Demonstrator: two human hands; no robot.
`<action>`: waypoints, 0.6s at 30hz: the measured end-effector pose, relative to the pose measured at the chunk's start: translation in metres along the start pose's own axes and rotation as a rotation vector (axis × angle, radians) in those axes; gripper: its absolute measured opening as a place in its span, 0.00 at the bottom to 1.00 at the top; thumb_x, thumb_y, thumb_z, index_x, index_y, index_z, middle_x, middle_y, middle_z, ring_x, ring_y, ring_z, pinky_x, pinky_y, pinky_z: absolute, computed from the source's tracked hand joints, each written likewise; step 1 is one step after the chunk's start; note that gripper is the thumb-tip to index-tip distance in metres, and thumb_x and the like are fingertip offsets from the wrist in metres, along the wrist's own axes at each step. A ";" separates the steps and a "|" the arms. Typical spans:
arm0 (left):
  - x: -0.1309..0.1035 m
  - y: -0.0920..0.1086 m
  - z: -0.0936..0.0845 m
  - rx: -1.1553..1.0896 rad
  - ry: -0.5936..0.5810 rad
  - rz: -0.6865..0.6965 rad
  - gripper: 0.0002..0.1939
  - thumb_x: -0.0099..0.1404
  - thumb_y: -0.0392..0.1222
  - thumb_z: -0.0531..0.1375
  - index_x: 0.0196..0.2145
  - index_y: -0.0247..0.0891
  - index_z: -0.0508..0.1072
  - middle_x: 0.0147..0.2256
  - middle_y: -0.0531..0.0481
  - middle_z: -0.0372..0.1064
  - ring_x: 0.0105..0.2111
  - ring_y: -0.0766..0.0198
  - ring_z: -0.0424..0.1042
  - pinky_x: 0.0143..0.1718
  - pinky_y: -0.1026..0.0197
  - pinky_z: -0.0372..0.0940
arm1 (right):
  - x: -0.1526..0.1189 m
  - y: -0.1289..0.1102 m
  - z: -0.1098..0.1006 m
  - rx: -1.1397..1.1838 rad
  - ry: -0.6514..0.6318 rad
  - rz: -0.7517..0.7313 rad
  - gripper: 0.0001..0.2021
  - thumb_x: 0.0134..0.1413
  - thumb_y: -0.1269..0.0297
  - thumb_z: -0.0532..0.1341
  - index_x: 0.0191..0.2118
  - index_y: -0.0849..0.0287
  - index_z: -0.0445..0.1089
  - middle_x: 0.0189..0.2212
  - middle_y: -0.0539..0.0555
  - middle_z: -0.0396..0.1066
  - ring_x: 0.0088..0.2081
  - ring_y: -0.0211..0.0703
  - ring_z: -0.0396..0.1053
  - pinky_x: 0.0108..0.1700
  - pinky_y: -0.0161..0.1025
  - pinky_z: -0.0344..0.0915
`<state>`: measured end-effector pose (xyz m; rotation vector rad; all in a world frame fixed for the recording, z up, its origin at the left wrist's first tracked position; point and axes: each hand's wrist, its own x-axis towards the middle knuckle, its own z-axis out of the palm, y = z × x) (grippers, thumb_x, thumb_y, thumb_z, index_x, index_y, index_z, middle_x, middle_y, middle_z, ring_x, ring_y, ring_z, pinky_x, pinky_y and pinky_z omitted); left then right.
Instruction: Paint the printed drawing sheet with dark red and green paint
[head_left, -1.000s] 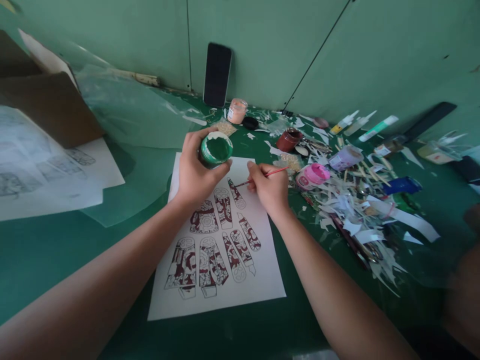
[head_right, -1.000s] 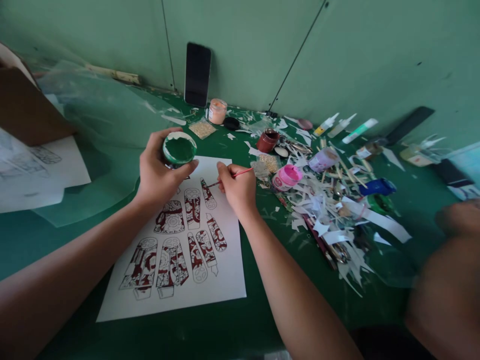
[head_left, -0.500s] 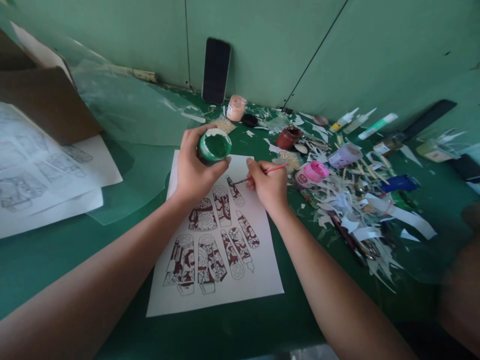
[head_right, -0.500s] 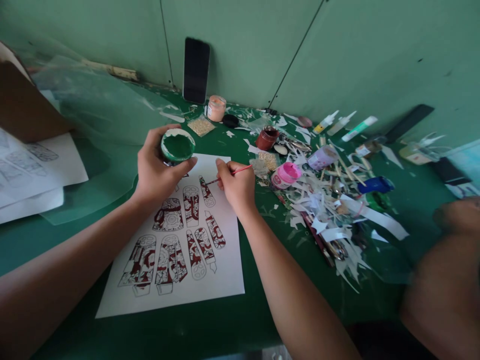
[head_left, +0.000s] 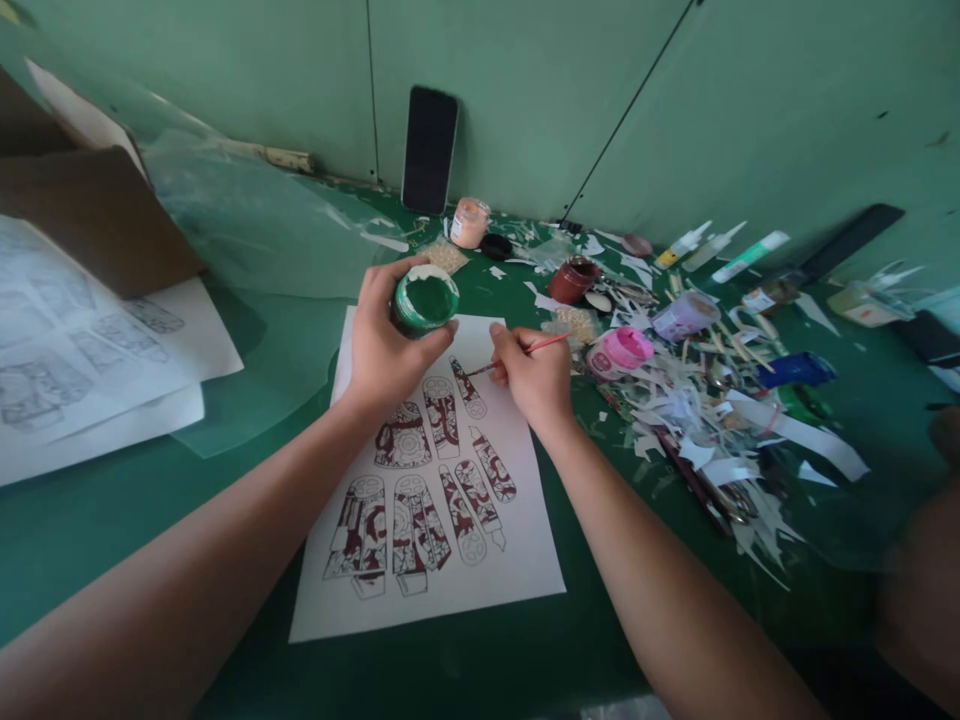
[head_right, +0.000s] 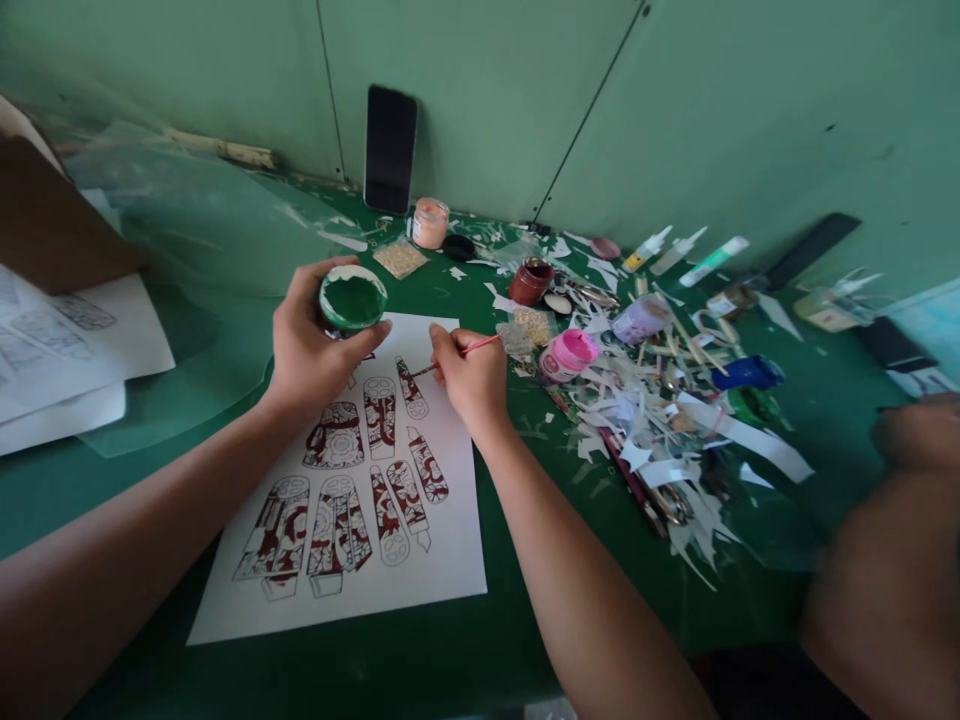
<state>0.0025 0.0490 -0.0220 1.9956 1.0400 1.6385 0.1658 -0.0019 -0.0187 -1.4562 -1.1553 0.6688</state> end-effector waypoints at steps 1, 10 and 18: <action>0.000 0.000 0.000 -0.006 0.002 -0.001 0.29 0.52 0.34 0.66 0.52 0.45 0.68 0.49 0.48 0.68 0.51 0.52 0.71 0.56 0.47 0.69 | 0.000 0.000 0.000 -0.001 0.001 -0.001 0.21 0.57 0.59 0.62 0.15 0.56 0.63 0.10 0.44 0.61 0.14 0.30 0.60 0.19 0.31 0.56; 0.000 0.002 0.000 -0.020 0.004 -0.017 0.28 0.52 0.35 0.66 0.51 0.43 0.69 0.49 0.47 0.68 0.51 0.53 0.71 0.56 0.47 0.69 | 0.000 0.000 0.000 0.004 0.001 0.008 0.20 0.57 0.59 0.62 0.15 0.56 0.63 0.10 0.43 0.60 0.13 0.30 0.59 0.19 0.31 0.56; 0.000 0.008 -0.003 0.021 -0.094 0.007 0.28 0.51 0.33 0.67 0.51 0.42 0.69 0.49 0.46 0.69 0.50 0.53 0.71 0.55 0.49 0.69 | 0.002 -0.012 -0.010 0.284 0.178 -0.115 0.20 0.55 0.50 0.60 0.18 0.55 0.63 0.12 0.43 0.60 0.14 0.31 0.61 0.19 0.33 0.64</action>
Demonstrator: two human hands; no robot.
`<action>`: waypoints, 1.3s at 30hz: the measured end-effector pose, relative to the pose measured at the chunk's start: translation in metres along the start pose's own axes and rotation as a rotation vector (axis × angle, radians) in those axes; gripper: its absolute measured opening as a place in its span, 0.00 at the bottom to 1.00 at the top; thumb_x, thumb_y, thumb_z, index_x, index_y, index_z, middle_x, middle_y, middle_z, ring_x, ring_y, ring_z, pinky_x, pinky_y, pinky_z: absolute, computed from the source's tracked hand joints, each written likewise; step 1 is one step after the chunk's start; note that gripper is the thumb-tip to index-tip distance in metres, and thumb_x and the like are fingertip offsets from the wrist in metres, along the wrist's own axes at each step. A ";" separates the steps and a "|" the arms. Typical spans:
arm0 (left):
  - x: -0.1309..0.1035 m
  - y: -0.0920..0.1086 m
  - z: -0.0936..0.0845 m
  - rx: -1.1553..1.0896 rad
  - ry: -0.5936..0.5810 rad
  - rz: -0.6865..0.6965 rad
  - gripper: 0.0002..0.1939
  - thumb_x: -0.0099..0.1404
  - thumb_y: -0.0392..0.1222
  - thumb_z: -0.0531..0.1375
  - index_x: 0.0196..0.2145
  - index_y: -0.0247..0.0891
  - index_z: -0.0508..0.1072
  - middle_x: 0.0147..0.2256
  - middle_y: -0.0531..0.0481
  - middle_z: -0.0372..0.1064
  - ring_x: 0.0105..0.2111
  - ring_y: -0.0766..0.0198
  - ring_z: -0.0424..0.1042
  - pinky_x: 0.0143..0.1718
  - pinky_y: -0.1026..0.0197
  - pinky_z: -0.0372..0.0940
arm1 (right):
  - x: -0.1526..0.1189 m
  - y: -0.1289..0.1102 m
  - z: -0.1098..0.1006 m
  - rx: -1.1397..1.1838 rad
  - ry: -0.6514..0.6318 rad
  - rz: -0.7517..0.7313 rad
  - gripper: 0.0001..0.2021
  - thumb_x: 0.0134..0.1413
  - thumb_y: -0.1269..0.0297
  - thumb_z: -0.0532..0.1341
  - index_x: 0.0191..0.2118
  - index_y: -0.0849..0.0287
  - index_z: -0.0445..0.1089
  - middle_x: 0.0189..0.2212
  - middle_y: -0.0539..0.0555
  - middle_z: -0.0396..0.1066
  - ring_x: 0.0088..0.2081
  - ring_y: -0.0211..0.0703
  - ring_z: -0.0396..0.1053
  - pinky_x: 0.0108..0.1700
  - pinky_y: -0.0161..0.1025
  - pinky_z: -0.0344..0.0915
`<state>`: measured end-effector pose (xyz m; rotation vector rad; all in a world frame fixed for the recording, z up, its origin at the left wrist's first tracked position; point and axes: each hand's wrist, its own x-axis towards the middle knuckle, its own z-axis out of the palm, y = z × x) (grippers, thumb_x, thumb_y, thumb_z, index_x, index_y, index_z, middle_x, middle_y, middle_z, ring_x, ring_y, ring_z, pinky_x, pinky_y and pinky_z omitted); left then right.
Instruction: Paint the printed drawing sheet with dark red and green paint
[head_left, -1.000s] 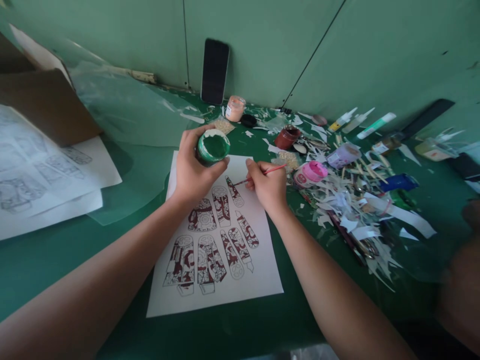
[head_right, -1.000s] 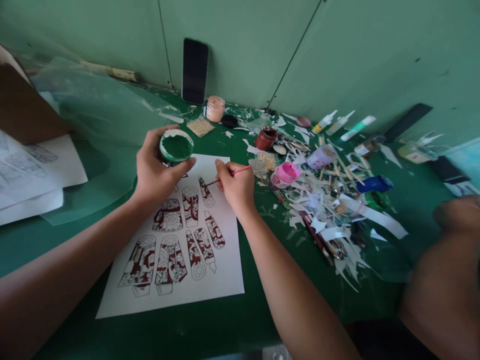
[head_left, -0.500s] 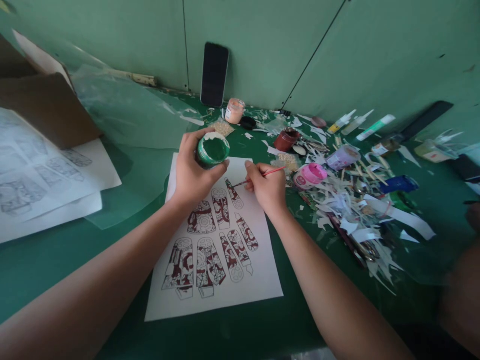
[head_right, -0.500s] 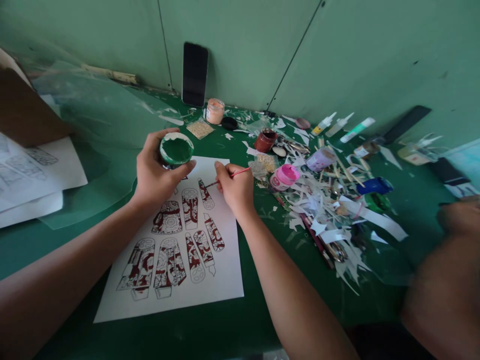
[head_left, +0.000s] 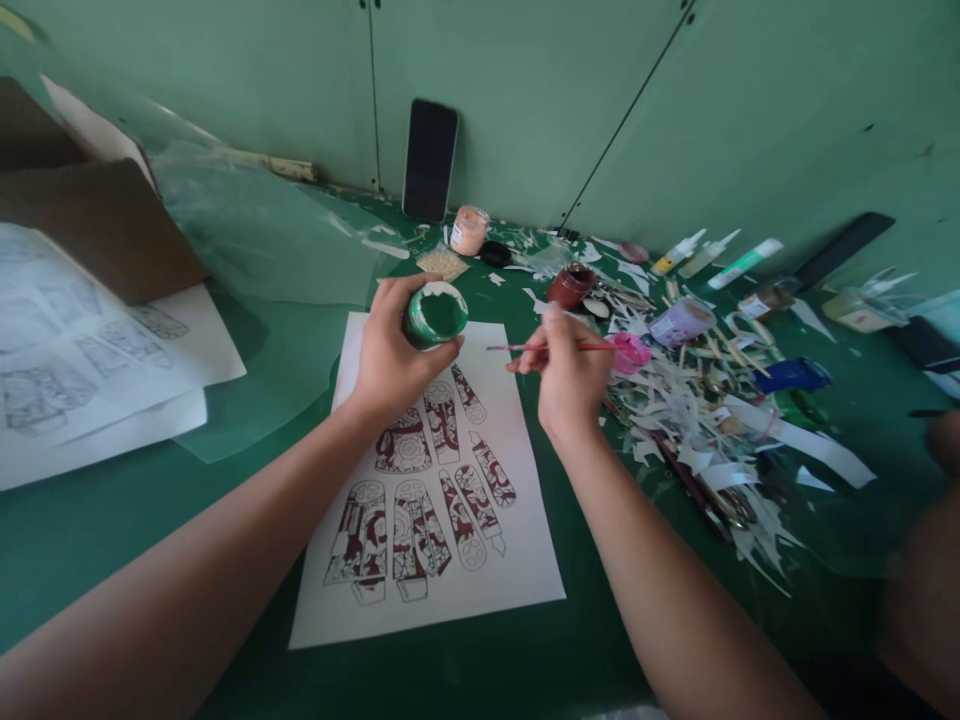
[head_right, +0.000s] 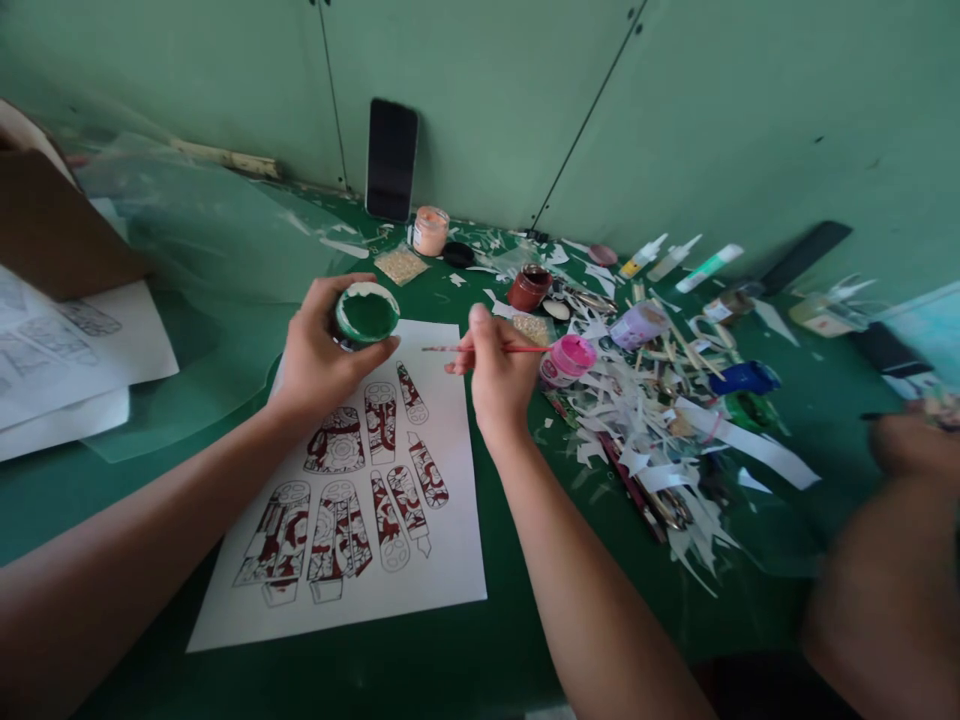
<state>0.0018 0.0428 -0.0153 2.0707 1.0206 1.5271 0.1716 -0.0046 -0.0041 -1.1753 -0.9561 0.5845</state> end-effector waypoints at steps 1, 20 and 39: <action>0.000 0.001 0.000 0.009 -0.016 0.024 0.28 0.51 0.32 0.67 0.51 0.41 0.70 0.49 0.46 0.69 0.50 0.53 0.71 0.54 0.49 0.69 | 0.000 -0.005 -0.001 0.035 0.022 -0.034 0.20 0.56 0.49 0.60 0.19 0.55 0.63 0.13 0.43 0.60 0.14 0.31 0.60 0.19 0.33 0.65; -0.005 0.014 -0.002 -0.013 -0.232 0.187 0.30 0.52 0.28 0.65 0.53 0.39 0.68 0.48 0.45 0.67 0.50 0.56 0.71 0.49 0.56 0.71 | -0.012 -0.020 0.000 -0.074 -0.126 -0.193 0.19 0.57 0.52 0.63 0.21 0.56 0.65 0.14 0.44 0.65 0.16 0.31 0.66 0.20 0.31 0.65; -0.020 0.025 -0.008 -0.084 -0.176 0.193 0.26 0.54 0.34 0.65 0.51 0.39 0.69 0.47 0.44 0.68 0.49 0.56 0.71 0.51 0.52 0.70 | -0.026 -0.021 -0.009 0.189 -0.135 -0.121 0.21 0.51 0.48 0.64 0.18 0.56 0.64 0.11 0.43 0.63 0.12 0.31 0.62 0.17 0.31 0.63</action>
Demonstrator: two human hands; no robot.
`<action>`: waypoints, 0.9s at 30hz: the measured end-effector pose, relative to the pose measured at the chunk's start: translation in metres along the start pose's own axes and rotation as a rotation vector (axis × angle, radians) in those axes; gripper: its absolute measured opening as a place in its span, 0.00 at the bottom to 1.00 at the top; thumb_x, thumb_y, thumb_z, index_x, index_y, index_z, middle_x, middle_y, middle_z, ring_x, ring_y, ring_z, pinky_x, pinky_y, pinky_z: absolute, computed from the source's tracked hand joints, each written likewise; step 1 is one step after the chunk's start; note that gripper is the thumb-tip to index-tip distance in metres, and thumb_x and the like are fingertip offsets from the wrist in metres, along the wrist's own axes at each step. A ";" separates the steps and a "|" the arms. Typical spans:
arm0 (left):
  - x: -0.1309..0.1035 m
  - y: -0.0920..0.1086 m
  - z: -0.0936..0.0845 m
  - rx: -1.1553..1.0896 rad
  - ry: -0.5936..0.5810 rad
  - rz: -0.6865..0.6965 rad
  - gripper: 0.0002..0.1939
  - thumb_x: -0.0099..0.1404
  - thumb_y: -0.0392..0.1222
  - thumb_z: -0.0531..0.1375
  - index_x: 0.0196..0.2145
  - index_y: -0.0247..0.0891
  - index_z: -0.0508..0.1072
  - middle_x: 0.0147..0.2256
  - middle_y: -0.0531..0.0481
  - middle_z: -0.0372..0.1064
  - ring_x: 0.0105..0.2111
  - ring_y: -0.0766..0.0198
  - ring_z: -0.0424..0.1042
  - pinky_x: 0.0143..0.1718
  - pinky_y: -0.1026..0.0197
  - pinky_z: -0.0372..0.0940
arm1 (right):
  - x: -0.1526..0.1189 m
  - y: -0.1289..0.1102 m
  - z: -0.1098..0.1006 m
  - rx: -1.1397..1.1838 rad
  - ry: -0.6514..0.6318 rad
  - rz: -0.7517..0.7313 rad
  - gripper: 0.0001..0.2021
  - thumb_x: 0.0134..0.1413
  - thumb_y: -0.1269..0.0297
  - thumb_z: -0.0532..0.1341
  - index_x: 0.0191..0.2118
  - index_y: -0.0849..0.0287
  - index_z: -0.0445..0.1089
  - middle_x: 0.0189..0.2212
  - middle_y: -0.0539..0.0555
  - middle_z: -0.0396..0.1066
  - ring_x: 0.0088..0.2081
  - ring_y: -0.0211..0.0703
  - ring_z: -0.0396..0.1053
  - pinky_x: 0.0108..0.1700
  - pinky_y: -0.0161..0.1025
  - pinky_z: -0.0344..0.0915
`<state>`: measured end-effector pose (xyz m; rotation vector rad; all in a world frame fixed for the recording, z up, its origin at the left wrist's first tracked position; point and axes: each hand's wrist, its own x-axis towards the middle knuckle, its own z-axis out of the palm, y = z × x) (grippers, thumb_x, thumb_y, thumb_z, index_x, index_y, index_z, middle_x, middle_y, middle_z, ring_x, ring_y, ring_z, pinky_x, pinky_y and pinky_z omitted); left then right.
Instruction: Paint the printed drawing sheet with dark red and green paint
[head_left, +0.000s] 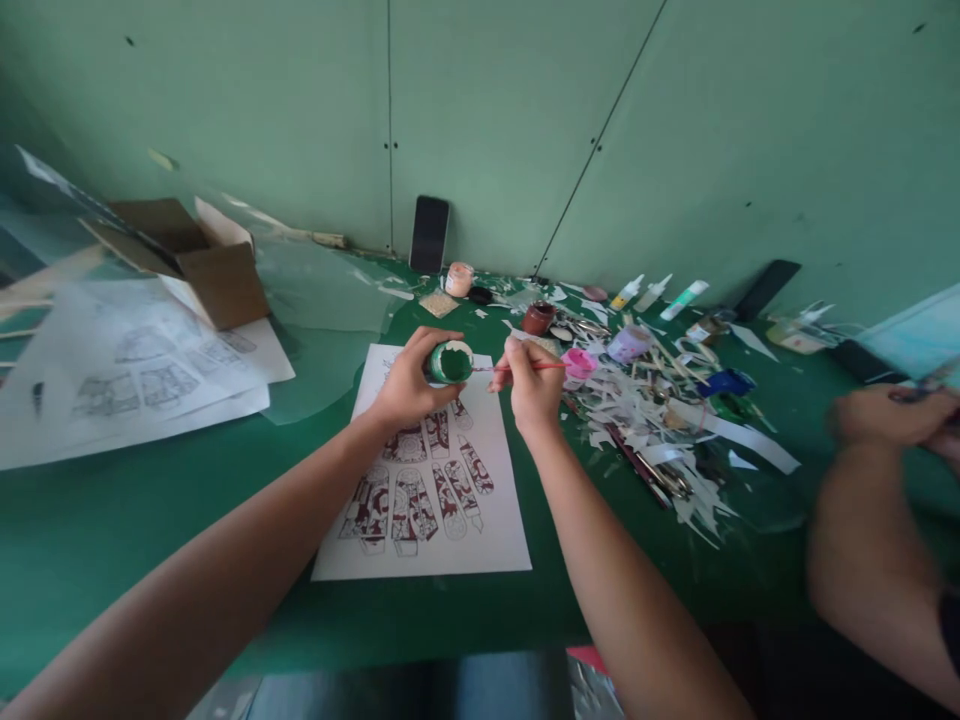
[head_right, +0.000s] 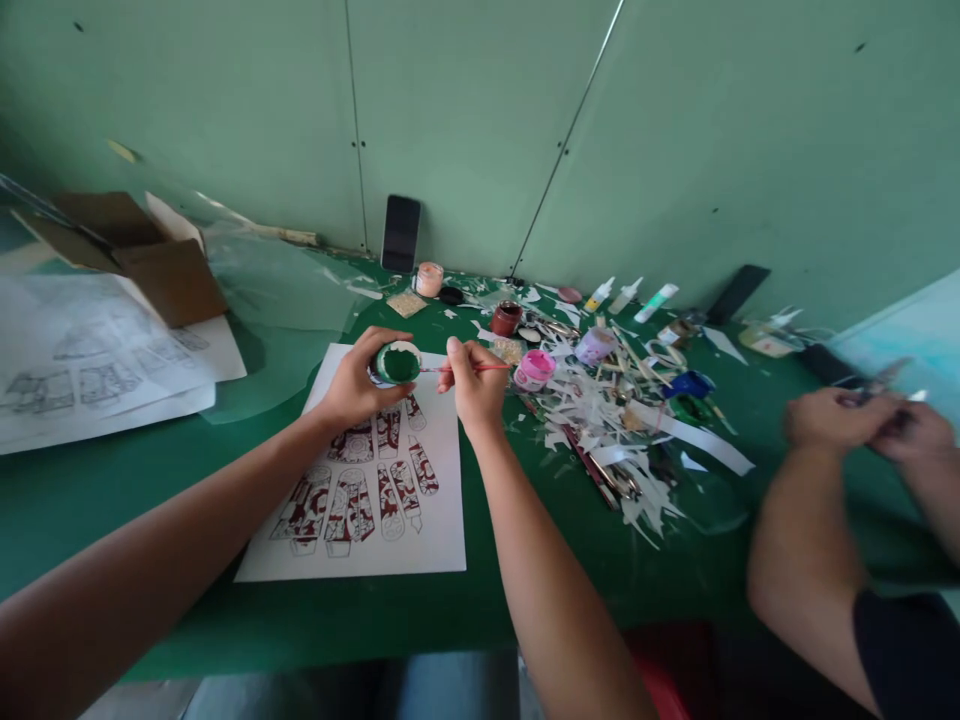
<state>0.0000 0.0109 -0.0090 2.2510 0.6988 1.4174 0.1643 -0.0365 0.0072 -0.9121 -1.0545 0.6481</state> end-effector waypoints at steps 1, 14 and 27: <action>-0.003 0.003 -0.001 -0.006 0.004 -0.004 0.26 0.54 0.35 0.65 0.51 0.38 0.69 0.47 0.44 0.68 0.48 0.56 0.71 0.51 0.51 0.70 | -0.006 -0.003 -0.002 0.022 0.025 0.002 0.21 0.51 0.48 0.64 0.18 0.56 0.64 0.11 0.43 0.62 0.12 0.31 0.62 0.17 0.31 0.64; 0.025 0.015 -0.016 -0.220 0.210 -0.198 0.28 0.49 0.45 0.69 0.49 0.39 0.72 0.46 0.46 0.74 0.44 0.54 0.74 0.47 0.50 0.70 | -0.038 -0.001 -0.007 -0.014 -0.035 0.416 0.28 0.38 0.36 0.67 0.14 0.58 0.63 0.06 0.44 0.59 0.08 0.31 0.57 0.13 0.31 0.61; 0.018 -0.032 0.008 -0.121 0.255 -0.132 0.27 0.54 0.42 0.68 0.52 0.42 0.68 0.51 0.47 0.71 0.52 0.51 0.71 0.54 0.48 0.69 | -0.031 0.003 -0.009 -0.244 -0.048 0.265 0.24 0.53 0.46 0.64 0.16 0.56 0.61 0.08 0.41 0.56 0.10 0.29 0.58 0.14 0.28 0.62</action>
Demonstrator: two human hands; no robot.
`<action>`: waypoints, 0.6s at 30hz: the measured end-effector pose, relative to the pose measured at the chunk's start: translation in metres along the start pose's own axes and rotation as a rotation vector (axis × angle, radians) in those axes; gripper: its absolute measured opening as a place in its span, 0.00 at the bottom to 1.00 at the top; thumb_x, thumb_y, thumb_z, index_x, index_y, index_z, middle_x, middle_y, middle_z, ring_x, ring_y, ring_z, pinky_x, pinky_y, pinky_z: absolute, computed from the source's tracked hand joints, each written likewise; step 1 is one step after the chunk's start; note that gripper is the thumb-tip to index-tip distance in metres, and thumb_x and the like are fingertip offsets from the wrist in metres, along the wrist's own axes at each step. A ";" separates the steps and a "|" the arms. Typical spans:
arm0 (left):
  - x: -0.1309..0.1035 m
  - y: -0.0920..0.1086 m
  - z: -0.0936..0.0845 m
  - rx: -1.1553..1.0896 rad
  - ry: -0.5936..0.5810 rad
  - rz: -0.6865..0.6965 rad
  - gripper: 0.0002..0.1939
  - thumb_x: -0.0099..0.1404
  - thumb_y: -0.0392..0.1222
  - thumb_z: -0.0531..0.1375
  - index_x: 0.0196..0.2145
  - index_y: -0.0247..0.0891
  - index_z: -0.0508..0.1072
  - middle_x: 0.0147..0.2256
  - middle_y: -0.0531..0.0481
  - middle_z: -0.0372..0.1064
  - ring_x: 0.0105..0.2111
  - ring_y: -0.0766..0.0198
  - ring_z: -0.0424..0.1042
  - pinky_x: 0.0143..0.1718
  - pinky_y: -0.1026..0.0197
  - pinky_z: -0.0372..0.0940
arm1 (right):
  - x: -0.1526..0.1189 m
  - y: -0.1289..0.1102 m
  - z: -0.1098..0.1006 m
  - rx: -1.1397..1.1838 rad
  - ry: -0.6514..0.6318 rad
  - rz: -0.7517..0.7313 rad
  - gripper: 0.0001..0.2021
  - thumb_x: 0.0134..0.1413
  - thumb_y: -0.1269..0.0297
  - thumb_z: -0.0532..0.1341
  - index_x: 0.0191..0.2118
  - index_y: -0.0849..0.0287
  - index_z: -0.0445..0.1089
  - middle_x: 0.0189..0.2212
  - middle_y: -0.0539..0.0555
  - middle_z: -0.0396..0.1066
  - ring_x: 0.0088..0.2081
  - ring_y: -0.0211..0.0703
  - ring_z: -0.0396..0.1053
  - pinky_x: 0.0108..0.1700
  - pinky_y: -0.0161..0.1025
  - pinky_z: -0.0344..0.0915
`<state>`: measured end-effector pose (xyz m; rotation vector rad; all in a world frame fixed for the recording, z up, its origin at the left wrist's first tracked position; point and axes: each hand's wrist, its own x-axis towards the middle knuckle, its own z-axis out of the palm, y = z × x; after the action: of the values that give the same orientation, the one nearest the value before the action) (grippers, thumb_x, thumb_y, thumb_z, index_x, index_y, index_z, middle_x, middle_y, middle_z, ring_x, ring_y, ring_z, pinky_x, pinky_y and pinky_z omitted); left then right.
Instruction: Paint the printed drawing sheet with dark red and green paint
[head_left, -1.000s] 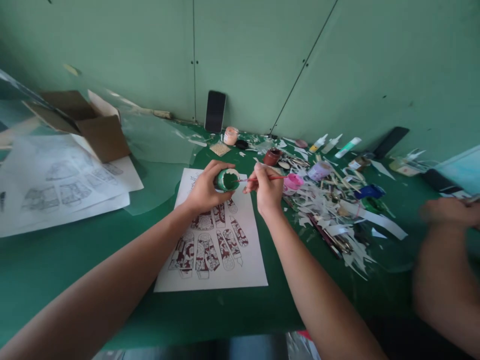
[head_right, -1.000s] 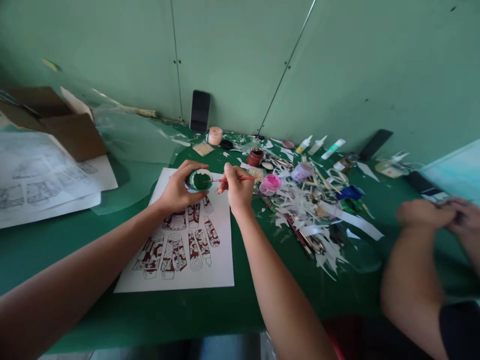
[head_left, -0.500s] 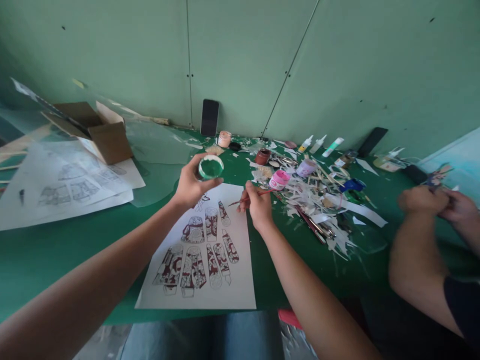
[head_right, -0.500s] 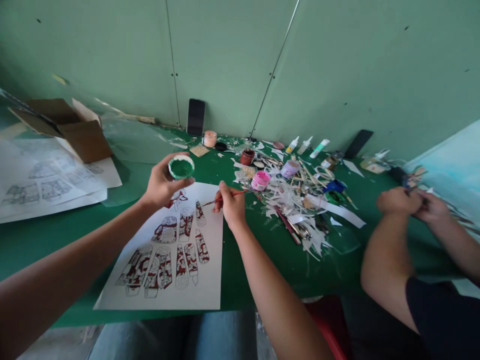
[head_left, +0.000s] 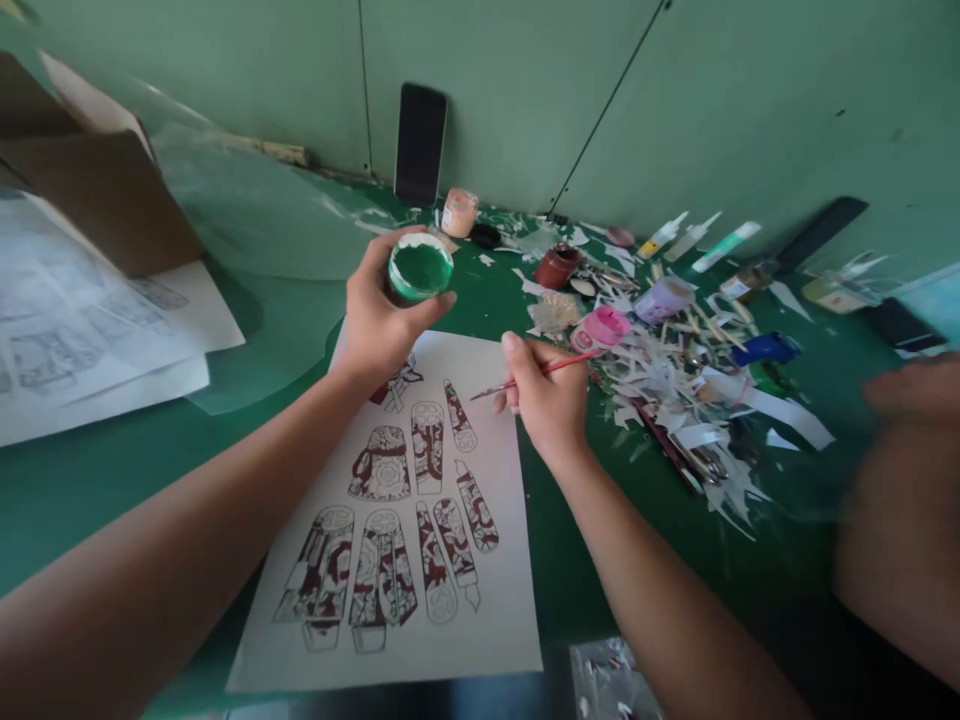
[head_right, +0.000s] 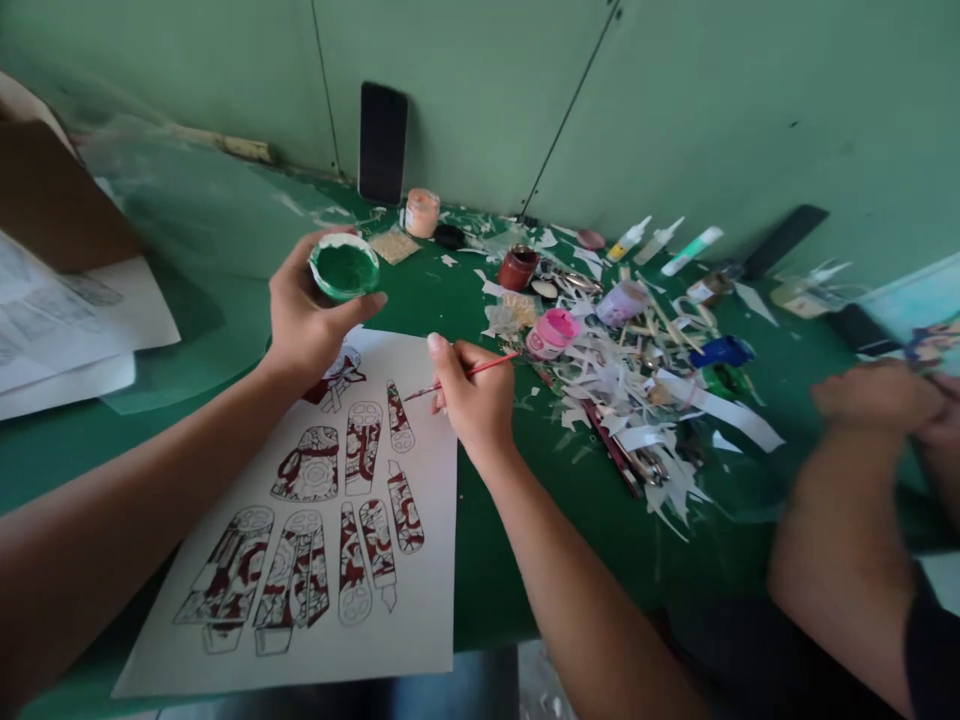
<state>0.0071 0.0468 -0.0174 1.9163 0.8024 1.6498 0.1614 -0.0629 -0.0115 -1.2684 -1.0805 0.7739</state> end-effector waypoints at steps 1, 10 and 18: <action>0.001 -0.001 0.000 0.014 -0.002 -0.005 0.27 0.55 0.43 0.67 0.52 0.43 0.67 0.52 0.47 0.70 0.53 0.51 0.71 0.55 0.48 0.68 | 0.000 0.000 0.000 -0.014 -0.008 -0.011 0.24 0.53 0.47 0.64 0.16 0.56 0.60 0.08 0.41 0.55 0.10 0.29 0.58 0.14 0.28 0.62; -0.002 0.000 0.001 0.076 -0.032 -0.020 0.26 0.58 0.43 0.66 0.53 0.46 0.65 0.54 0.50 0.68 0.55 0.54 0.68 0.58 0.46 0.67 | -0.001 0.003 0.002 -0.126 -0.088 -0.006 0.23 0.58 0.53 0.61 0.15 0.56 0.61 0.08 0.42 0.56 0.11 0.28 0.59 0.15 0.28 0.59; -0.001 -0.009 0.003 -0.055 0.008 0.058 0.28 0.52 0.37 0.69 0.51 0.41 0.68 0.51 0.47 0.70 0.53 0.54 0.70 0.58 0.48 0.66 | -0.002 0.007 0.001 -0.217 -0.098 -0.018 0.22 0.59 0.57 0.61 0.16 0.56 0.62 0.08 0.43 0.58 0.12 0.29 0.58 0.15 0.29 0.54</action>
<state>0.0086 0.0528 -0.0250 1.9124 0.7030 1.6974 0.1601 -0.0632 -0.0192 -1.4119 -1.2809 0.7261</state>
